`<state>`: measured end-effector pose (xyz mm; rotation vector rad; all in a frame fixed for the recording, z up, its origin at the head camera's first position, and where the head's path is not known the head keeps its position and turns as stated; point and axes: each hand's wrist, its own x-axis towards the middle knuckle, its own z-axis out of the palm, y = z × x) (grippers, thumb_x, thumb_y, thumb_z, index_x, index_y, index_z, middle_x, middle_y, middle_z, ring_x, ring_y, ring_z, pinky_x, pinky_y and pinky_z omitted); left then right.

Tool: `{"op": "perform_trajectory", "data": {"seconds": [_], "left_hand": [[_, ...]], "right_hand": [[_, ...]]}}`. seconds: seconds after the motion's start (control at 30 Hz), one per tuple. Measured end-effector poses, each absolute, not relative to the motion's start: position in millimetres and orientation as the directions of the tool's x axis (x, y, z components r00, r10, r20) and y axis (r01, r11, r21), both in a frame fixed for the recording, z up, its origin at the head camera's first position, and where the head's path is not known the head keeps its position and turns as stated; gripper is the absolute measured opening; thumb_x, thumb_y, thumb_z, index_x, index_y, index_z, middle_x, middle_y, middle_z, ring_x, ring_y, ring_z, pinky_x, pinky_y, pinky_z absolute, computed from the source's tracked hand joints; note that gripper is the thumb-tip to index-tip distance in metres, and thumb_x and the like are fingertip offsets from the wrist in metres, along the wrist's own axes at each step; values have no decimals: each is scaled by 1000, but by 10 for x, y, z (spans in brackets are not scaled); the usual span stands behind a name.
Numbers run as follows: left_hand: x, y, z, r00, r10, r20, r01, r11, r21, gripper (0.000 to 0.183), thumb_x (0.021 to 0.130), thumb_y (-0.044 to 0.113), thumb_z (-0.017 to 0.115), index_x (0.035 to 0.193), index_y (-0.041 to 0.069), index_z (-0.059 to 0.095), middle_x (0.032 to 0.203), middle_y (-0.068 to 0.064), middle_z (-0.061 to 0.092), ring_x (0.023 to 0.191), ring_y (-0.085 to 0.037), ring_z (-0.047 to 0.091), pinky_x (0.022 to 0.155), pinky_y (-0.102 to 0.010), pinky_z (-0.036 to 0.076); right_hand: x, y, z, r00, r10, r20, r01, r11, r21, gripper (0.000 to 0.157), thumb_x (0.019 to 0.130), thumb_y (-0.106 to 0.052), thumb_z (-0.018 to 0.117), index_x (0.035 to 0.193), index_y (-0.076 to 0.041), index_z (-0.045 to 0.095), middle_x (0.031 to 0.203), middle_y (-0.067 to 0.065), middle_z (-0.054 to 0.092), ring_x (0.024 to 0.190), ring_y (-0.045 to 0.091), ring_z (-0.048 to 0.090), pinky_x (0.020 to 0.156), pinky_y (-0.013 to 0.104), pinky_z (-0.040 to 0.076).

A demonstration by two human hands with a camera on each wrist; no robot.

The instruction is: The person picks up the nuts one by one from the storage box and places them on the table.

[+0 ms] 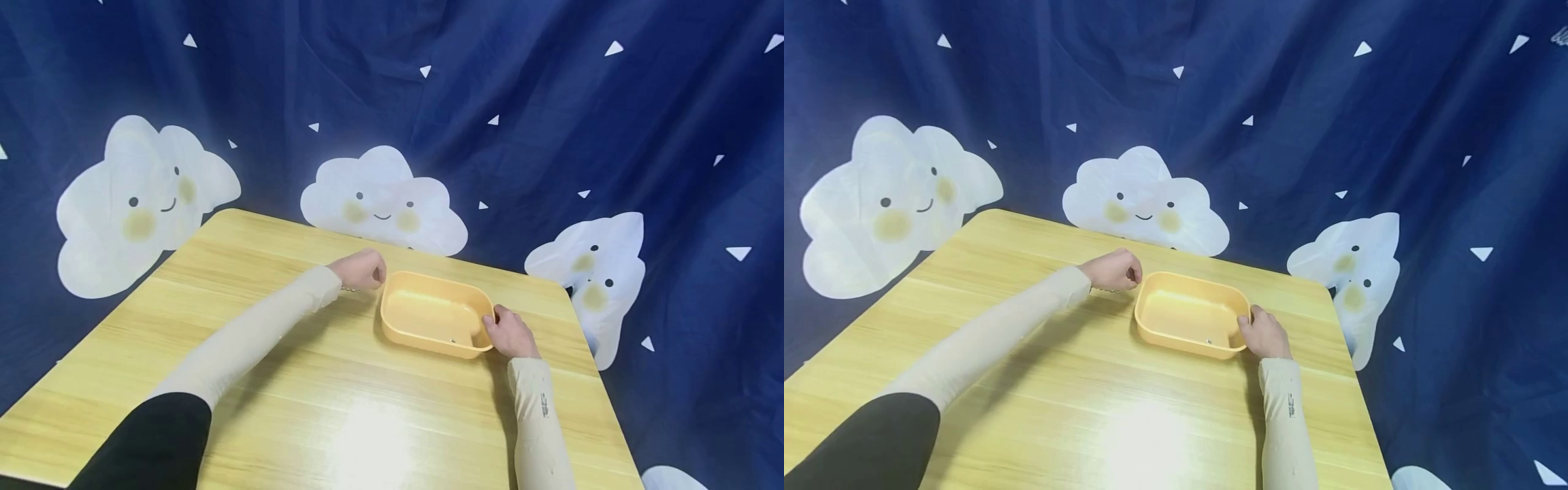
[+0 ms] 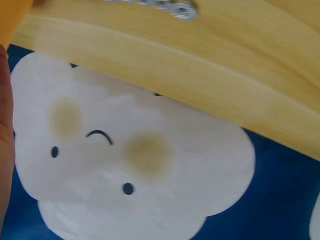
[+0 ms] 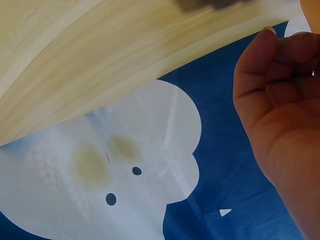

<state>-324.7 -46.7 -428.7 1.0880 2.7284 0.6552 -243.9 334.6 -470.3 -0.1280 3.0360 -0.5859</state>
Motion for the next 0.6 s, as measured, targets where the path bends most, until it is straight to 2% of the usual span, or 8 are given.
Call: {"op": "perform_trajectory", "data": {"seconds": [0.2, 0.33, 0.43, 0.6], "left_hand": [[-3304, -757, -4457, -731, 679, 62, 634, 643, 430, 12, 81, -3, 70, 87, 1, 80, 91, -11, 80, 89, -25, 75, 85, -35, 63], [-3301, -927, -4559, -755, 652, 67, 613, 666, 426, 10, 80, -3, 72, 80, 4, 80, 86, -9, 79, 85, -24, 75, 83, -35, 64], [-3281, -1017, -4605, -781, 622, 51, 579, 692, 431, 13, 80, -4, 70, 80, 4, 80, 88, -9, 80, 86, -25, 76, 84, -36, 64], [-3237, -1091, -4654, -786, 617, 28, 571, 708, 416, 17, 79, -6, 66, 83, 3, 80, 91, -11, 80, 88, -26, 76, 84, -36, 65]], "right_hand": [[-2453, 3346, -4715, -995, -94, -25, -78, 923, -377, 28, 103, -31, 44, 89, -9, 54, 75, 9, 57, 68, 24, 55, 62, 34, 41], [-2453, 3337, -4710, -996, -90, -13, -79, 923, -376, 28, 102, -31, 45, 88, -9, 55, 75, 9, 58, 68, 25, 56, 62, 34, 42], [-2454, 3334, -4711, -996, -90, -6, -81, 924, -374, 28, 101, -32, 45, 88, -9, 55, 76, 10, 59, 69, 26, 56, 63, 35, 42], [-2451, 3331, -4715, -996, -89, -2, -82, 924, -373, 29, 101, -32, 46, 89, -9, 56, 78, 11, 61, 71, 27, 58, 64, 37, 44]]}}
